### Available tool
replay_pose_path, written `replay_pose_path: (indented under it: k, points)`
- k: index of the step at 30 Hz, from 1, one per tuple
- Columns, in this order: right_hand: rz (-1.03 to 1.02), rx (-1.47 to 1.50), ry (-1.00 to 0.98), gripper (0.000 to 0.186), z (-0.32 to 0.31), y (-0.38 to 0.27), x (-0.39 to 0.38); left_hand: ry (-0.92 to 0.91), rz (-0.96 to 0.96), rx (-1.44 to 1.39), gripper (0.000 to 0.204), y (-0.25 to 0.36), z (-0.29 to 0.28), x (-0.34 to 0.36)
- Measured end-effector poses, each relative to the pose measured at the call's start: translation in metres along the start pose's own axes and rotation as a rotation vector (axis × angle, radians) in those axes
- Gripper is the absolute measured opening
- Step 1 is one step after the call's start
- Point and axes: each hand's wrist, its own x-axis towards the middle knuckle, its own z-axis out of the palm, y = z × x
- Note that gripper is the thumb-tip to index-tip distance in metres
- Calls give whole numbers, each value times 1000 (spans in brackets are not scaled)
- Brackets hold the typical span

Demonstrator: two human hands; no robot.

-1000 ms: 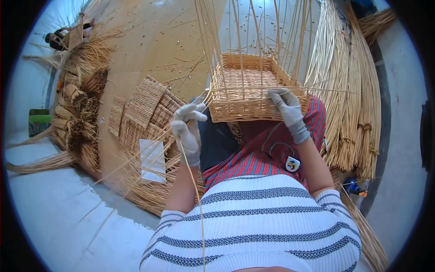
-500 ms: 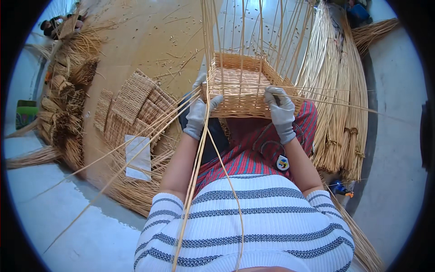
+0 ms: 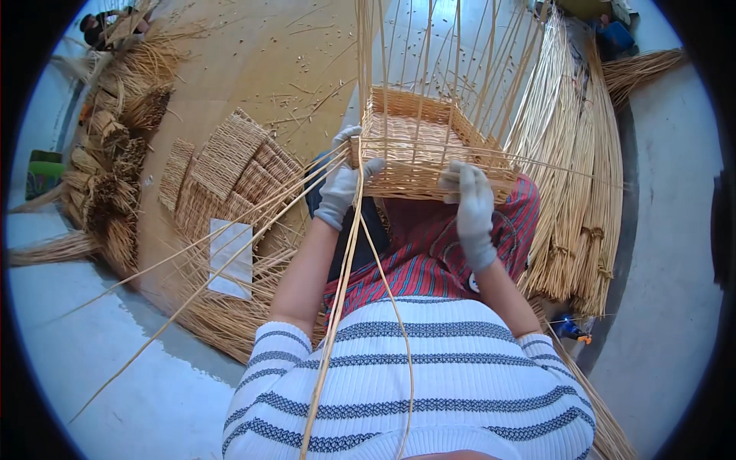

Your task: Weaving a straw basket by hand using straw bundles and tools.

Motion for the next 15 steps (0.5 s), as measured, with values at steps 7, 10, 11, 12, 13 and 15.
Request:
replay_pose_path:
  k: [7, 10, 11, 12, 13, 15]
  points:
    - [-310, -280, -409, 34, 34, -44, 82, 23, -41, -104, 67, 1, 3, -2]
    - [-439, -613, -653, 35, 85, -78, 144, 97, -52, -79, 61, 2, 6, -2]
    - [-417, -648, -674, 33, 103, -83, 153, 141, -12, -70, 58, -5, 3, -2]
    - [-395, -684, -696, 31, 115, -86, 163, 154, 12, -32, 58, -11, 1, -1]
    - [-559, -800, -526, 41, 111, -63, 184, 140, 32, -4, 57, -13, 9, 2]
    - [-527, -1091, -294, 50, 114, -44, 195, 127, 14, -77, 57, -8, 15, 1]
